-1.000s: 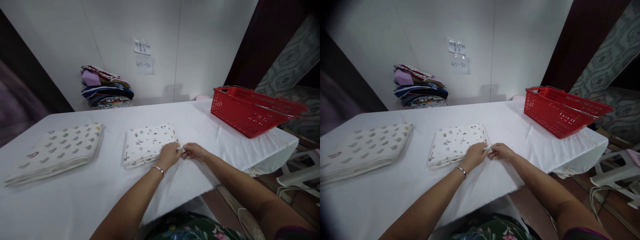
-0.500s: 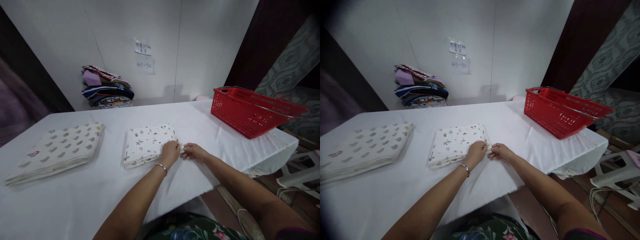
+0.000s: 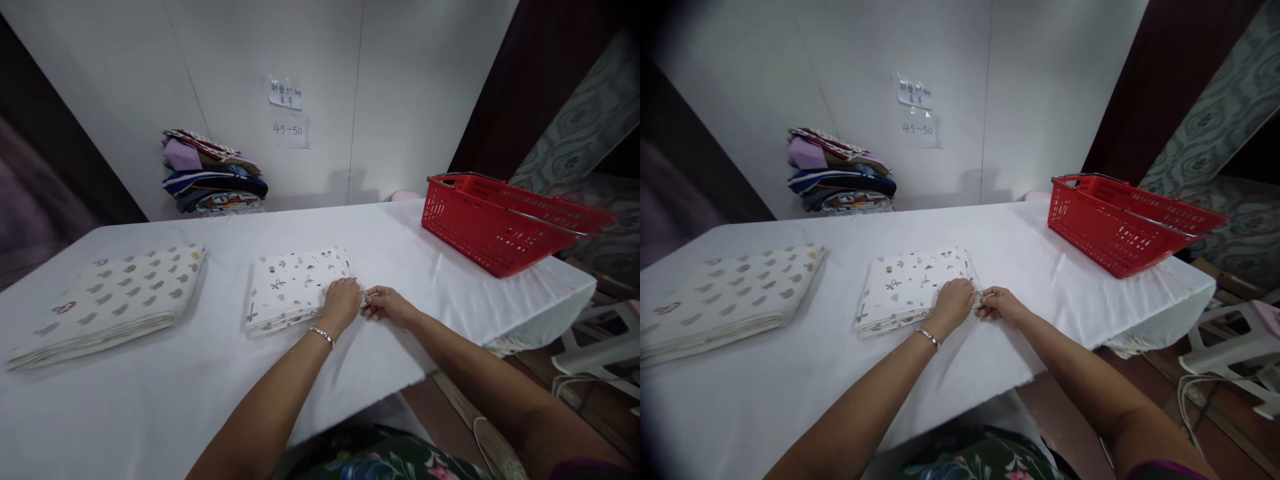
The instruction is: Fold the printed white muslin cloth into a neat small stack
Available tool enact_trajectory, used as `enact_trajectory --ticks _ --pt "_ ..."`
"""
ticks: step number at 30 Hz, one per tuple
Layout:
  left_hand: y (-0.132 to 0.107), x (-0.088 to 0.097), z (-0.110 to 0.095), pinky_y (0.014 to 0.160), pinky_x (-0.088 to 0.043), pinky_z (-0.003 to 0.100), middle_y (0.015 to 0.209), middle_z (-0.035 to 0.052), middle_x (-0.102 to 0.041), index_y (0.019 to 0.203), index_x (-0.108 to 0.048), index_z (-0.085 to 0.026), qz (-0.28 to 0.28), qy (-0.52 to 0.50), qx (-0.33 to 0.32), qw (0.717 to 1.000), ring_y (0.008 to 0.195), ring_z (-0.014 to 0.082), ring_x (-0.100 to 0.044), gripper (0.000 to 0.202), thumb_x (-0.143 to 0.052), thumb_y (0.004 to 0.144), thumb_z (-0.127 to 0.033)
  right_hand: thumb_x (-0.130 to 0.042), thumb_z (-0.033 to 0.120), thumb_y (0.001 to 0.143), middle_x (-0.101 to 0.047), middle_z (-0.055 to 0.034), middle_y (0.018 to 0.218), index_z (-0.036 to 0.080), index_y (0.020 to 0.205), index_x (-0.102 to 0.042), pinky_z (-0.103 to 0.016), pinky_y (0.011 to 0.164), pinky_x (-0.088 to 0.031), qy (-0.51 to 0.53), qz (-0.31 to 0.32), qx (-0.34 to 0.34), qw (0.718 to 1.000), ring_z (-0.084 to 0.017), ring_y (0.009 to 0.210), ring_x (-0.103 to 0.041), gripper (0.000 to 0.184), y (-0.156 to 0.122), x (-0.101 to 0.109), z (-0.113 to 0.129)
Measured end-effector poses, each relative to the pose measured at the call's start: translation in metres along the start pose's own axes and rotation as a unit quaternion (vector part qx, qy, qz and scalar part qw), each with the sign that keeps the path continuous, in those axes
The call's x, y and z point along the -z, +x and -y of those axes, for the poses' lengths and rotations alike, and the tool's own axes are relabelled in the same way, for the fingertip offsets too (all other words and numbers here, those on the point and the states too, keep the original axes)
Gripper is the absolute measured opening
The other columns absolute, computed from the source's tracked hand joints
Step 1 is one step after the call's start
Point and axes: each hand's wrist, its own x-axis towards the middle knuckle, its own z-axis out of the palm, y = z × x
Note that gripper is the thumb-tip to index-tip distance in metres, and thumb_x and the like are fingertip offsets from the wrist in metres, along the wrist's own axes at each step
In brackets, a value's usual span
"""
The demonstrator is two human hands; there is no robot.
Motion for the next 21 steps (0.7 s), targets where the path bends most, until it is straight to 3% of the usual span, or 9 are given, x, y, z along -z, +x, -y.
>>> enact_trajectory --ticks 5,9,13,16,19,21 --pt "-0.006 -0.006 0.004 0.077 -0.041 0.034 0.092 0.0080 -0.059 0.086 -0.060 -0.015 0.014 0.005 -0.063 0.998 0.091 0.0196 -0.052 0.017 -0.043 0.086 -0.014 -0.056 0.022 0.079 -0.068 -0.0055 0.071 0.015 0.087 -0.052 -0.018 0.046 -0.049 0.024 0.023 -0.026 0.999 -0.013 0.059 -0.065 0.011 0.001 0.003 0.005" --pt "-0.008 -0.006 0.001 0.077 -0.041 0.034 0.093 0.0084 -0.058 0.086 -0.059 -0.015 0.026 -0.012 -0.062 0.998 0.091 0.0197 -0.052 0.016 -0.043 0.087 -0.013 -0.051 0.039 0.085 -0.068 -0.0073 0.073 0.015 0.086 -0.055 -0.017 0.042 -0.046 -0.001 0.027 -0.051 0.998 -0.013 0.057 -0.064 0.025 0.003 0.002 0.007" --pt "-0.016 -0.002 0.003 0.079 -0.040 0.034 0.094 0.0078 -0.058 0.089 -0.058 -0.015 0.029 -0.019 -0.054 0.998 0.093 0.0197 -0.052 0.014 -0.044 0.087 -0.017 -0.059 0.033 0.082 -0.067 -0.0053 0.070 0.016 0.084 -0.053 -0.016 0.040 -0.044 -0.059 -0.008 -0.049 0.997 -0.012 0.054 -0.062 0.019 0.004 -0.001 0.008" --pt "-0.025 0.001 0.008 0.081 -0.040 0.033 0.097 0.0059 -0.058 0.096 -0.055 -0.017 0.025 -0.015 -0.057 0.998 0.095 0.0190 -0.051 0.015 -0.043 0.087 -0.016 -0.058 0.037 0.082 -0.066 -0.0053 0.072 0.016 0.085 -0.052 -0.016 0.039 -0.043 -0.064 -0.012 -0.051 0.997 -0.012 0.054 -0.062 0.022 0.001 -0.004 0.010" --pt "-0.033 0.001 0.010 0.082 -0.039 0.032 0.099 0.0046 -0.059 0.101 -0.052 -0.018 0.016 -0.016 -0.064 0.998 0.097 0.0177 -0.051 0.019 -0.040 0.088 -0.013 -0.059 0.045 0.080 -0.065 -0.0048 0.072 0.018 0.094 -0.052 -0.017 0.040 -0.042 -0.082 -0.017 -0.049 0.995 -0.012 0.054 -0.061 0.031 -0.001 -0.009 0.013" --pt "-0.036 0.001 0.009 0.084 -0.038 0.032 0.104 0.0043 -0.059 0.108 -0.050 -0.018 0.007 -0.022 -0.072 0.997 0.099 0.0170 -0.051 0.023 -0.039 0.088 -0.012 -0.061 0.041 0.079 -0.063 -0.0028 0.067 0.019 0.105 -0.049 -0.018 0.040 -0.043 -0.107 -0.035 -0.043 0.993 -0.013 0.051 -0.060 0.036 -0.001 -0.011 0.013"
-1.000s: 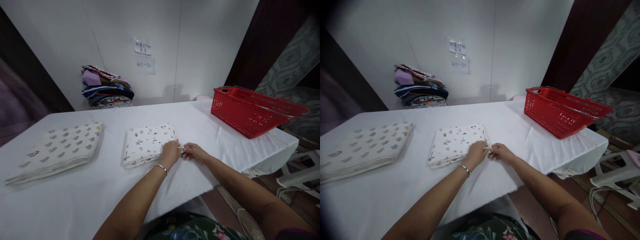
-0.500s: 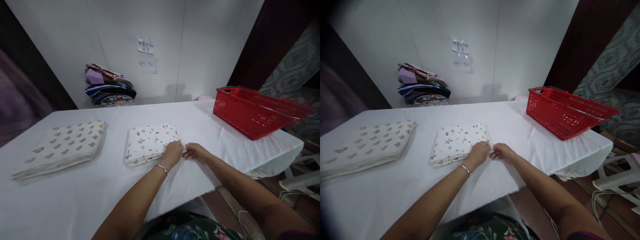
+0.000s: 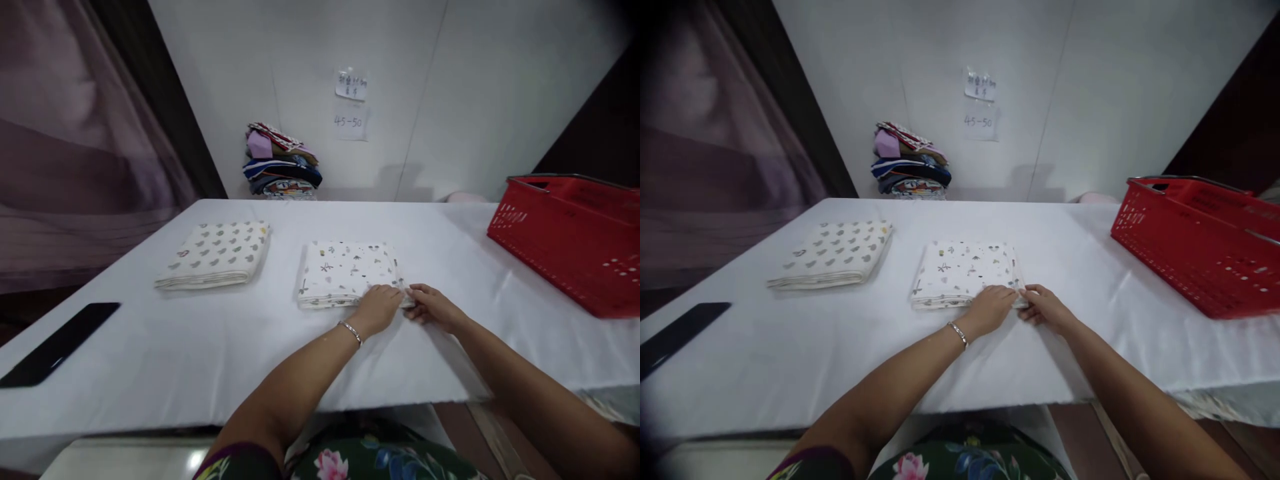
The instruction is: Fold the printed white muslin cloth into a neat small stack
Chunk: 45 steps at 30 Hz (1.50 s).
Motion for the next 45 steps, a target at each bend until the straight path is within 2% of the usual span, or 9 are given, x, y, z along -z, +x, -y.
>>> enact_trajectory --ticks 6,10,14,18,23,29,34,38,45 --pt "-0.018 0.010 0.006 0.093 -0.036 0.033 0.116 0.0060 -0.057 0.120 -0.043 -0.017 0.001 0.011 0.002 1.000 0.111 0.0164 -0.047 0.033 -0.037 0.088 -0.011 -0.059 0.030 0.079 -0.059 -0.0004 0.057 0.017 0.118 -0.043 -0.019 0.038 -0.041 -0.039 -0.020 0.003 0.999 -0.013 0.046 -0.057 0.045 0.006 0.003 -0.002" --pt "-0.056 0.030 0.033 0.100 -0.032 0.034 0.125 0.0058 -0.053 0.122 -0.043 -0.018 0.021 0.040 0.061 0.997 0.120 0.0159 -0.042 0.041 -0.036 0.085 -0.005 -0.059 0.030 0.079 -0.061 -0.0021 0.061 0.018 0.119 -0.043 -0.020 0.038 -0.042 -0.043 -0.005 -0.001 0.999 -0.012 0.046 -0.056 0.045 0.006 0.006 -0.001" --pt "-0.101 0.051 0.064 0.105 -0.028 0.039 0.132 0.0057 -0.049 0.125 -0.044 -0.022 0.030 0.058 0.145 0.987 0.126 0.0181 -0.038 0.041 -0.041 0.085 -0.013 -0.059 0.028 0.079 -0.062 -0.0022 0.059 0.017 0.120 -0.044 -0.020 0.037 -0.041 -0.062 -0.008 0.008 0.998 -0.012 0.044 -0.054 0.046 0.007 0.007 0.003" --pt "-0.125 0.059 0.080 0.107 -0.026 0.041 0.133 0.0052 -0.049 0.124 -0.047 -0.023 0.013 0.076 0.170 0.982 0.125 0.0188 -0.040 0.042 -0.044 0.083 -0.014 -0.060 0.027 0.078 -0.059 -0.0001 0.053 0.016 0.119 -0.045 -0.020 0.037 -0.040 -0.085 -0.018 0.006 0.996 -0.012 0.041 -0.054 0.045 0.011 0.010 0.009" --pt "-0.124 0.059 0.081 0.108 -0.025 0.042 0.126 0.0022 -0.055 0.119 -0.052 -0.026 0.000 0.075 0.148 0.986 0.120 0.0172 -0.045 0.041 -0.044 0.082 -0.011 -0.058 0.025 0.078 -0.055 0.0026 0.047 0.017 0.116 -0.047 -0.019 0.038 -0.041 -0.096 -0.029 0.029 0.995 -0.012 0.041 -0.052 0.040 0.016 0.017 0.013" --pt "-0.124 0.054 0.080 0.103 -0.032 0.041 0.128 0.0008 -0.054 0.118 -0.054 -0.028 -0.002 0.064 0.166 0.984 0.122 0.0178 -0.044 0.042 -0.044 0.081 -0.010 -0.062 0.028 0.075 -0.057 0.0015 0.049 0.017 0.115 -0.047 -0.020 0.036 -0.041 -0.107 -0.012 0.013 0.994 -0.013 0.043 -0.054 0.044 0.024 0.022 0.009" --pt "-0.125 0.050 0.083 0.101 -0.038 0.040 0.129 0.0011 -0.053 0.120 -0.053 -0.026 -0.001 0.050 0.166 0.985 0.124 0.0185 -0.042 0.042 -0.043 0.082 -0.012 -0.063 0.026 0.074 -0.055 0.0039 0.049 0.019 0.114 -0.048 -0.021 0.040 -0.045 -0.084 -0.016 0.057 0.995 -0.012 0.044 -0.055 0.043 0.028 0.024 0.016" --pt "-0.125 0.047 0.085 0.101 -0.038 0.041 0.129 0.0012 -0.053 0.120 -0.053 -0.024 -0.002 0.047 0.169 0.984 0.124 0.0188 -0.041 0.042 -0.042 0.082 -0.012 -0.060 0.026 0.076 -0.054 0.0035 0.047 0.017 0.115 -0.046 -0.023 0.039 -0.047 -0.111 -0.012 0.019 0.994 -0.014 0.042 -0.055 0.042 0.031 0.023 0.014" --pt "-0.127 0.045 0.086 0.105 -0.035 0.039 0.131 0.0016 -0.051 0.123 -0.051 -0.020 -0.009 0.040 0.161 0.986 0.126 0.0178 -0.039 0.040 -0.040 0.084 -0.015 -0.059 0.025 0.078 -0.054 0.0032 0.048 0.017 0.116 -0.046 -0.027 0.043 -0.050 -0.126 -0.005 0.030 0.992 -0.015 0.043 -0.056 0.041 0.027 0.021 0.012"
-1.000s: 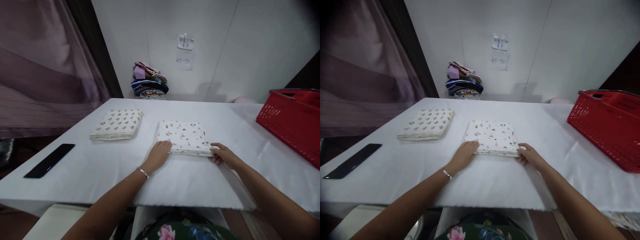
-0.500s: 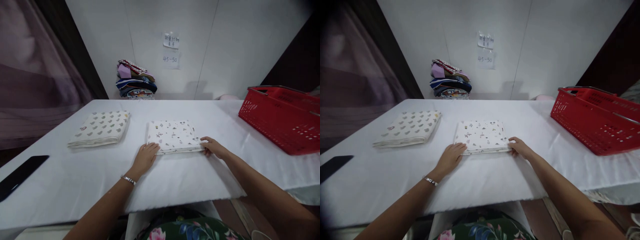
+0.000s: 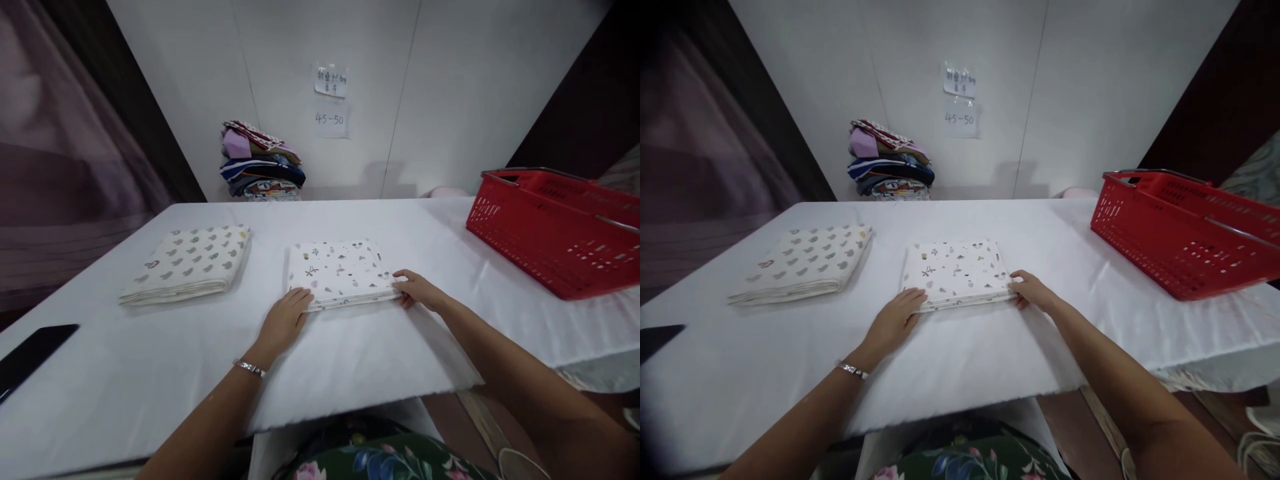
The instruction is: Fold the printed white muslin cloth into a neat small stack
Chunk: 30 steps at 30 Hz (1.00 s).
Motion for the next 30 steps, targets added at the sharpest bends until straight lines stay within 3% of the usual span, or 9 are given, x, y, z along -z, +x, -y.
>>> enact_trajectory --ticks 6,11,16,19,23,30 --pt "0.000 -0.002 0.002 0.107 -0.034 0.040 0.130 0.0022 -0.052 0.122 -0.051 -0.021 -0.012 -0.007 -0.006 1.000 0.125 0.0182 -0.041 0.039 -0.040 0.085 -0.018 -0.060 0.022 0.077 -0.054 0.0039 0.049 0.017 0.113 -0.049 -0.024 0.041 -0.049 0.001 -0.009 0.029 1.000 -0.013 0.042 -0.054 0.038 -0.002 0.003 0.017" --pt "0.000 -0.004 0.005 0.105 -0.037 0.043 0.127 0.0041 -0.054 0.122 -0.053 -0.020 -0.034 -0.013 -0.017 0.999 0.123 0.0202 -0.044 0.038 -0.040 0.086 -0.020 -0.064 0.023 0.076 -0.059 0.0021 0.058 0.018 0.111 -0.050 -0.023 0.048 -0.052 0.070 -0.027 0.101 0.992 -0.012 0.050 -0.059 0.039 0.005 0.006 0.027" --pt "0.000 -0.004 0.006 0.103 -0.039 0.043 0.127 0.0034 -0.055 0.121 -0.054 -0.020 -0.033 -0.010 -0.016 0.999 0.122 0.0205 -0.045 0.038 -0.040 0.086 -0.020 -0.062 0.028 0.078 -0.058 0.0010 0.050 0.015 0.108 -0.049 -0.025 0.043 -0.050 0.017 0.000 -0.012 1.000 -0.013 0.042 -0.055 0.035 0.009 0.001 0.007" --pt "0.000 -0.004 0.006 0.104 -0.038 0.042 0.127 0.0035 -0.055 0.121 -0.054 -0.020 -0.036 -0.014 -0.014 0.999 0.122 0.0200 -0.044 0.037 -0.040 0.087 -0.022 -0.063 0.033 0.077 -0.060 -0.0016 0.053 0.015 0.096 -0.052 -0.027 0.045 -0.052 -0.002 -0.009 -0.022 1.000 -0.014 0.044 -0.057 0.028 0.009 0.000 -0.001" --pt "-0.001 -0.004 0.007 0.106 -0.037 0.043 0.127 0.0028 -0.054 0.121 -0.053 -0.021 -0.039 -0.027 -0.011 0.999 0.123 0.0196 -0.044 0.037 -0.041 0.087 -0.024 -0.060 0.038 0.079 -0.061 -0.0057 0.058 0.013 0.073 -0.053 -0.027 0.041 -0.051 -0.028 0.030 -0.045 0.998 -0.015 0.045 -0.058 0.026 0.007 0.001 0.003" --pt "-0.001 -0.001 0.006 0.105 -0.037 0.042 0.128 0.0022 -0.054 0.121 -0.053 -0.022 -0.035 -0.033 -0.002 0.999 0.123 0.0195 -0.044 0.037 -0.040 0.087 -0.023 -0.058 0.039 0.081 -0.062 -0.0051 0.064 0.014 0.075 -0.053 -0.022 0.040 -0.046 0.032 0.117 -0.071 0.990 -0.011 0.047 -0.057 0.027 0.003 0.003 0.005"
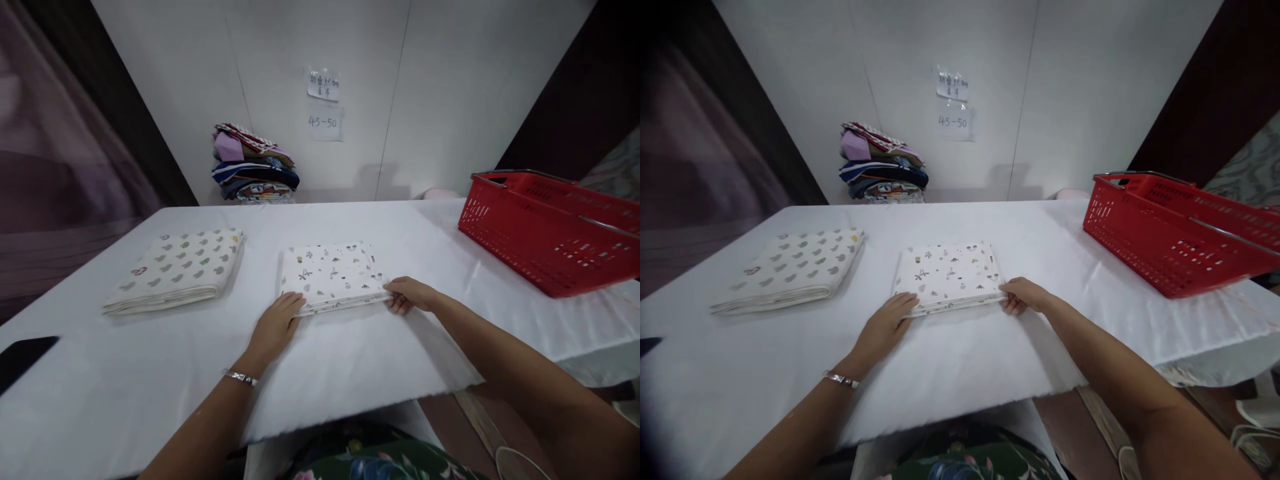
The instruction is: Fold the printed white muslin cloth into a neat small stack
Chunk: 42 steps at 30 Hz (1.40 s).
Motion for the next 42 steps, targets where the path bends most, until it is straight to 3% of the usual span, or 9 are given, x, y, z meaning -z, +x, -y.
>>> enact_trajectory --ticks 7,10,16,23,32,36,38,40,42 --pt "-0.002 -0.002 0.002 0.106 -0.037 0.042 0.128 0.0025 -0.054 0.120 -0.054 -0.021 -0.003 0.005 -0.003 1.000 0.123 0.0193 -0.044 0.040 -0.043 0.082 -0.016 -0.051 0.038 0.085 -0.057 -0.0037 0.059 0.011 0.068 -0.053 -0.020 0.038 -0.041 0.022 0.047 -0.080 0.995 -0.009 0.044 -0.052 0.032 -0.001 -0.003 0.008" --pt "-0.003 -0.001 0.003 0.107 -0.036 0.041 0.129 0.0027 -0.053 0.122 -0.052 -0.020 -0.016 0.005 -0.008 1.000 0.124 0.0185 -0.042 0.044 -0.042 0.080 -0.012 -0.051 0.038 0.084 -0.055 -0.0030 0.058 0.012 0.066 -0.053 -0.020 0.039 -0.042 -0.017 -0.002 -0.082 0.997 -0.011 0.046 -0.054 0.032 -0.003 -0.009 0.011" --pt "-0.007 0.003 0.000 0.107 -0.036 0.042 0.133 0.0035 -0.049 0.124 -0.050 -0.020 -0.027 0.020 0.007 0.999 0.129 0.0201 -0.036 0.049 -0.043 0.077 -0.009 -0.063 0.036 0.074 -0.054 -0.0012 0.060 0.014 0.069 -0.055 -0.020 0.043 -0.044 -0.076 -0.134 0.028 0.988 -0.011 0.052 -0.053 0.024 -0.006 -0.018 0.007" --pt "-0.008 0.003 0.001 0.106 -0.038 0.041 0.132 0.0016 -0.049 0.125 -0.050 -0.023 -0.024 0.022 0.016 0.999 0.127 0.0193 -0.038 0.051 -0.043 0.076 -0.008 -0.062 0.033 0.073 -0.056 -0.0006 0.063 0.016 0.076 -0.051 -0.027 0.053 -0.052 0.071 -0.107 0.047 0.991 -0.016 0.060 -0.061 0.021 -0.009 -0.021 0.001" --pt "-0.007 0.004 0.003 0.106 -0.037 0.042 0.132 0.0029 -0.050 0.124 -0.051 -0.022 -0.016 0.015 0.010 1.000 0.127 0.0198 -0.038 0.049 -0.041 0.077 -0.010 -0.063 0.035 0.075 -0.062 -0.0037 0.072 0.018 0.084 -0.048 -0.026 0.051 -0.052 0.073 -0.078 0.033 0.994 -0.014 0.060 -0.061 0.024 -0.004 -0.017 -0.006" --pt "-0.008 0.003 0.003 0.106 -0.036 0.043 0.133 0.0036 -0.049 0.124 -0.051 -0.022 -0.020 0.017 0.022 0.999 0.129 0.0209 -0.036 0.048 -0.043 0.077 -0.011 -0.055 0.039 0.079 -0.063 -0.0065 0.072 0.016 0.099 -0.049 -0.028 0.050 -0.051 -0.033 -0.079 0.025 0.996 -0.016 0.058 -0.061 0.031 -0.007 -0.015 -0.002" --pt "-0.010 0.004 0.002 0.105 -0.037 0.043 0.133 0.0037 -0.049 0.122 -0.052 -0.022 -0.017 0.016 0.038 0.999 0.129 0.0218 -0.036 0.047 -0.045 0.077 -0.012 -0.055 0.038 0.078 -0.065 -0.0102 0.082 0.015 0.110 -0.048 -0.031 0.057 -0.052 -0.161 -0.148 0.051 0.975 -0.020 0.068 -0.063 0.040 -0.011 -0.015 0.002" --pt "-0.009 0.008 -0.001 0.104 -0.037 0.044 0.132 0.0041 -0.050 0.121 -0.054 -0.023 -0.008 0.011 0.056 0.998 0.128 0.0230 -0.038 0.043 -0.049 0.078 -0.019 -0.055 0.034 0.077 -0.063 -0.0134 0.104 0.015 0.118 -0.048 -0.036 0.074 -0.051 -0.289 -0.233 0.120 0.921 -0.025 0.089 -0.062 0.045 -0.015 -0.020 0.006" --pt "-0.004 0.014 -0.005 0.103 -0.035 0.046 0.128 0.0049 -0.054 0.118 -0.056 -0.023 -0.002 0.004 0.079 0.997 0.124 0.0242 -0.042 0.038 -0.051 0.080 -0.030 -0.051 0.034 0.079 -0.054 -0.0120 0.123 0.018 0.120 -0.050 -0.039 0.092 -0.043 -0.367 -0.265 0.222 0.864 -0.026 0.110 -0.052 0.044 -0.018 -0.029 0.011"
